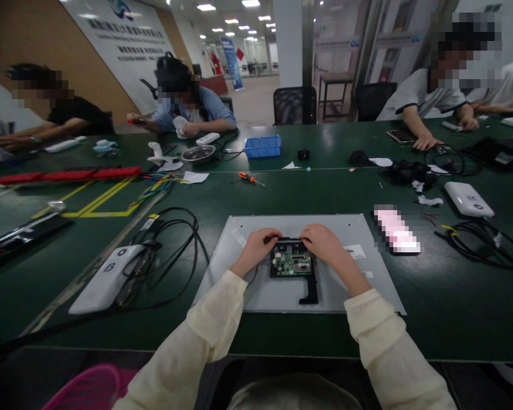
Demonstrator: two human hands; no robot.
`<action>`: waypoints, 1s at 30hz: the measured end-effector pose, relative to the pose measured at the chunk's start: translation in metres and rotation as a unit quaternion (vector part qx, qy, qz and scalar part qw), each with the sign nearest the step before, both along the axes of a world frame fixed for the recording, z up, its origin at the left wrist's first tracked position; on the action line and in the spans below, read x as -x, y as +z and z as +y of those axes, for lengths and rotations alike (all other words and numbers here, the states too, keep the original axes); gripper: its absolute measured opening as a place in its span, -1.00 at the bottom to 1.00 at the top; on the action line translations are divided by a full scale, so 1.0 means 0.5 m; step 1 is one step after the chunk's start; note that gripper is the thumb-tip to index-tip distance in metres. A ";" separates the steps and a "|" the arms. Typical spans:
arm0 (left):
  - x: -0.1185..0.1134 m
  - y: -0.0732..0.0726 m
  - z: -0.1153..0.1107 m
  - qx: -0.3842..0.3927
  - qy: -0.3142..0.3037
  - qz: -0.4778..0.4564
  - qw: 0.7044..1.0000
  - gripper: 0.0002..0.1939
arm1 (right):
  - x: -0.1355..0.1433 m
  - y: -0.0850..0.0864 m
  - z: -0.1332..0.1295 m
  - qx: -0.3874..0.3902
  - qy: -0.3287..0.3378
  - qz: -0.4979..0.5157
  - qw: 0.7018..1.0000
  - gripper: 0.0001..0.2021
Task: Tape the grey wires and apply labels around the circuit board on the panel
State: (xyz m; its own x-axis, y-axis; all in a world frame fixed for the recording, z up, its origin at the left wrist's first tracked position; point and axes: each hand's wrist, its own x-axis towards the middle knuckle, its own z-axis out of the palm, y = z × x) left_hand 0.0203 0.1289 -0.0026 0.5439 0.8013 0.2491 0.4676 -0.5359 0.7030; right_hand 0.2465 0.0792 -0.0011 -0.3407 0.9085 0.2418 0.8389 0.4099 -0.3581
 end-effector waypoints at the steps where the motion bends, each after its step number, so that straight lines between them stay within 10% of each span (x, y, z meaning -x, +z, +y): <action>1: 0.000 0.001 -0.001 0.000 0.000 0.002 1.000 -0.75 | 0.001 0.000 0.000 -0.002 0.000 -0.002 1.000 -0.77; 18: 0.006 0.044 -0.013 -0.030 -0.020 0.007 0.999 -0.74 | -0.066 0.059 -0.084 0.023 -0.100 0.060 0.993 -0.74; 25: 0.029 0.153 -0.161 -0.107 -0.067 0.143 0.982 -0.64 | -0.155 0.001 -0.192 0.052 -0.170 0.114 0.977 -0.64; 30: -0.030 0.114 -0.259 -0.111 0.000 0.153 0.982 -0.59 | -0.145 -0.020 -0.181 0.065 -0.188 0.123 0.972 -0.61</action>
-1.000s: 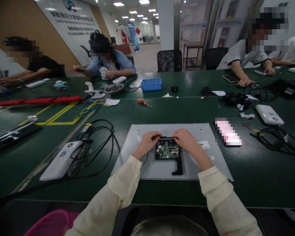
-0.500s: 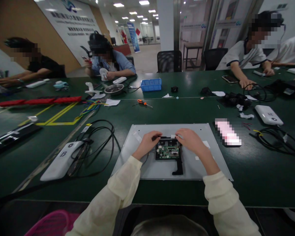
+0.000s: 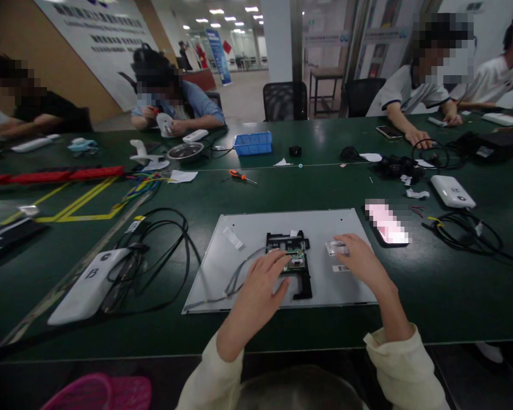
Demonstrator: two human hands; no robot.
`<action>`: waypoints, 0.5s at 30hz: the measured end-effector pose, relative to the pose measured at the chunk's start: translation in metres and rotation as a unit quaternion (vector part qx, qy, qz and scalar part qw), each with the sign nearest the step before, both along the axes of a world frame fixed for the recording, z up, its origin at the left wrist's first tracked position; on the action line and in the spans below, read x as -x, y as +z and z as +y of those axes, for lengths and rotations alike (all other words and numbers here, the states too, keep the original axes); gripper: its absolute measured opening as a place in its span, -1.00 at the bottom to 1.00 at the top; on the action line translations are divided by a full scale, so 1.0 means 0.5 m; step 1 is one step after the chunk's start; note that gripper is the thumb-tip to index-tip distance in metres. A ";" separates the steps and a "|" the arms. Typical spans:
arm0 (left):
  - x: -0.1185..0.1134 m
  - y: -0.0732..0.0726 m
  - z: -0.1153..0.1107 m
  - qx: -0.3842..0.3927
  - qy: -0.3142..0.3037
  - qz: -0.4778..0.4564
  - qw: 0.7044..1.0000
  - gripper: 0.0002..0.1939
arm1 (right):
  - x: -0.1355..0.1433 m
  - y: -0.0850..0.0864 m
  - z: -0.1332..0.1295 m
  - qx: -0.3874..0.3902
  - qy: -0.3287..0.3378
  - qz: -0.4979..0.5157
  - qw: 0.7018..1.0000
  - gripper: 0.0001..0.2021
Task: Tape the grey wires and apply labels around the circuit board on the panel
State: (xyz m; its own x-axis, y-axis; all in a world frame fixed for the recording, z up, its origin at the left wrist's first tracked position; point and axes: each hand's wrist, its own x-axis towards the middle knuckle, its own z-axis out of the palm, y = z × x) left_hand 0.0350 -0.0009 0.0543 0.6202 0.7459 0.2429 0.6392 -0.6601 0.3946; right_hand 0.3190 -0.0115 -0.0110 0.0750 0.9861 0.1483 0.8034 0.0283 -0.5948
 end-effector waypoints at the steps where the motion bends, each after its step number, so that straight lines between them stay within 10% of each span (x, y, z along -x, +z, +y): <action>1: -0.015 -0.017 -0.009 -0.005 0.025 0.002 1.000 -0.59 | 0.003 -0.003 0.004 0.005 -0.004 0.002 1.000 -0.63; 6: -0.058 -0.077 -0.030 -0.035 0.049 0.011 0.998 -0.58 | -0.003 -0.023 -0.005 0.017 -0.026 0.023 0.999 -0.72; 15: -0.055 -0.087 -0.032 -0.036 0.029 0.023 0.999 -0.57 | 0.040 0.023 0.025 0.052 0.022 0.174 0.983 -0.82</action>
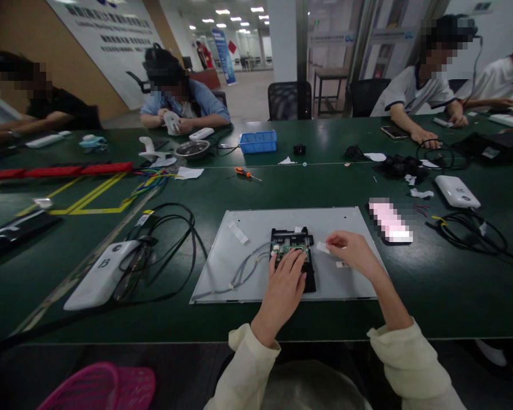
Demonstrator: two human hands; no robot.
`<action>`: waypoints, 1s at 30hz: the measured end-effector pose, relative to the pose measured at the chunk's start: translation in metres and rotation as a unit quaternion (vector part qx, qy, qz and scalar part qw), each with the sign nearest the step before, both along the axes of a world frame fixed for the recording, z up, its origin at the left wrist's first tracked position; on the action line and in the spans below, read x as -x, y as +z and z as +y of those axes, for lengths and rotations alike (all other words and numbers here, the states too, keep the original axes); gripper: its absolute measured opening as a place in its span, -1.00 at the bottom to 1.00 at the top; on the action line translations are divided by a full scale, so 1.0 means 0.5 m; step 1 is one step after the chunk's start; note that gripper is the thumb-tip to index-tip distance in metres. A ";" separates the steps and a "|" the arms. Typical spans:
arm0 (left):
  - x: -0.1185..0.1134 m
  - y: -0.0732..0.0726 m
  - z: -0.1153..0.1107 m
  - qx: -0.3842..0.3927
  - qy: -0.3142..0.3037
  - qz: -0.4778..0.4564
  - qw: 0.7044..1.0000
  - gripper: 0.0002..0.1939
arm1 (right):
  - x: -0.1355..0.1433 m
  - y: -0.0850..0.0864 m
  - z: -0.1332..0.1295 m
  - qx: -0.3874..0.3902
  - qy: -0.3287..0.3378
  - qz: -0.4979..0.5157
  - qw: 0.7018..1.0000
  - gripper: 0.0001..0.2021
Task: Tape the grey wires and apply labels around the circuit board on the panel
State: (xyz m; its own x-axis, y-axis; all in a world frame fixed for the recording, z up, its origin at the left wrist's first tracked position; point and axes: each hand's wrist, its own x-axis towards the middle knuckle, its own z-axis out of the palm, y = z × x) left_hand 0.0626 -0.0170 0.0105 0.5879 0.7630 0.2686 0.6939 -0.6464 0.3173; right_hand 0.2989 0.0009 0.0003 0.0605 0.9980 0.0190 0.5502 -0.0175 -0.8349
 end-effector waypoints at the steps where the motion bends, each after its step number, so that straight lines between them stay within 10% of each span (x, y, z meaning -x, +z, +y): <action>1: 0.000 -0.002 0.000 -0.002 -0.001 0.000 1.000 -0.57 | 0.009 0.007 0.011 0.013 0.036 0.032 0.999 -0.83; 13: -0.012 -0.002 -0.006 -0.043 0.016 0.069 0.997 -0.43 | 0.032 -0.022 0.037 0.057 0.099 0.111 0.987 -0.79; 30: -0.024 -0.011 -0.013 -0.053 0.017 0.073 0.996 -0.54 | 0.058 -0.017 0.011 -0.064 0.101 -0.056 0.991 -0.87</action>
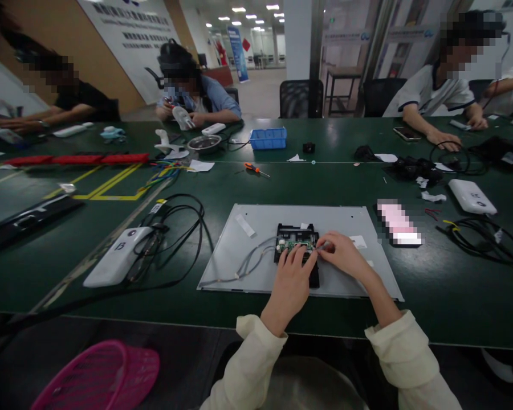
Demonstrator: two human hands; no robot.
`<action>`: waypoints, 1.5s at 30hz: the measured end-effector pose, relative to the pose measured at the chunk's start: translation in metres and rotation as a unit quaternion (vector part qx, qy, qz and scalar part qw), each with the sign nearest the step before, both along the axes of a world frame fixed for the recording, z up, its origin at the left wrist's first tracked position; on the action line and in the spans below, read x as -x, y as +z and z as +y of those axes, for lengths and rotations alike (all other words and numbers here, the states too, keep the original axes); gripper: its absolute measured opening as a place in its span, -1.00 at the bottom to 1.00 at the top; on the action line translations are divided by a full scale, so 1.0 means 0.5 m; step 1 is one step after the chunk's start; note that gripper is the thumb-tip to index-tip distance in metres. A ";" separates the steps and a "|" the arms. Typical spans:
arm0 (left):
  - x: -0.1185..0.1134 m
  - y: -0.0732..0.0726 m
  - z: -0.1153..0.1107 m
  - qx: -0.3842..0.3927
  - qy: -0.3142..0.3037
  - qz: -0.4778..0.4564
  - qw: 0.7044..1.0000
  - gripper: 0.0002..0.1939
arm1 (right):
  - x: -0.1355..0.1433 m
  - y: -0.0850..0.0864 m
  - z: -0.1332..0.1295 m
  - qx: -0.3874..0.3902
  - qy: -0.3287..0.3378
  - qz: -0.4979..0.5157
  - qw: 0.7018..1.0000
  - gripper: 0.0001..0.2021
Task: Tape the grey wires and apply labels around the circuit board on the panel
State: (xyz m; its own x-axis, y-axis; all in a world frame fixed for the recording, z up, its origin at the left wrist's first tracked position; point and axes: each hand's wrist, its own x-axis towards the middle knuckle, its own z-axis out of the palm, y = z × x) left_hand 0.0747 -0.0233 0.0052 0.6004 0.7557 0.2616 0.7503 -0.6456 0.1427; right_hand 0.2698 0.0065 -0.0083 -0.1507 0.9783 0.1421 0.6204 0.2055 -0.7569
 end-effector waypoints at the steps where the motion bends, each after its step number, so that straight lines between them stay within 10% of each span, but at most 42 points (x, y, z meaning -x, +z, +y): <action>1: 0.000 -0.001 0.000 -0.003 0.000 0.001 1.000 -0.54 | 0.001 0.001 -0.002 -0.002 0.006 -0.001 1.000 -0.87; 8: 0.003 0.006 -0.010 -0.020 0.005 0.017 1.000 -0.50 | 0.005 0.006 -0.009 -0.011 -0.005 0.009 1.000 -0.86; 13: 0.035 0.069 -0.001 -0.047 -0.010 0.010 0.999 -0.45 | 0.005 0.015 -0.013 -0.036 -0.038 0.010 0.999 -0.86; 19: 0.152 0.128 0.161 -0.021 0.095 -0.028 0.995 -0.59 | 0.008 0.018 -0.024 -0.064 -0.063 -0.003 0.996 -0.85; 27: 0.272 0.041 0.336 0.076 0.221 -0.147 0.961 -0.65 | 0.008 0.012 -0.029 -0.067 -0.062 -0.017 0.996 -0.83; 31: 0.271 0.017 0.340 0.090 0.203 -0.169 0.960 -0.87 | 0.006 0.007 -0.028 -0.065 -0.053 -0.018 0.996 -0.83; 36: 0.266 0.058 0.323 0.087 0.179 -0.248 0.948 -0.82 | 0.008 0.005 -0.029 -0.068 -0.048 -0.031 0.996 -0.83; 41: 0.264 0.104 0.252 0.124 0.137 -0.348 0.919 -0.77 | 0.006 0.007 -0.026 -0.075 -0.060 -0.044 0.994 -0.84; 45: 0.254 0.085 0.179 0.119 0.140 -0.305 0.934 -0.80 | 0.033 0.026 -0.041 -0.110 -0.085 -0.030 0.990 -0.81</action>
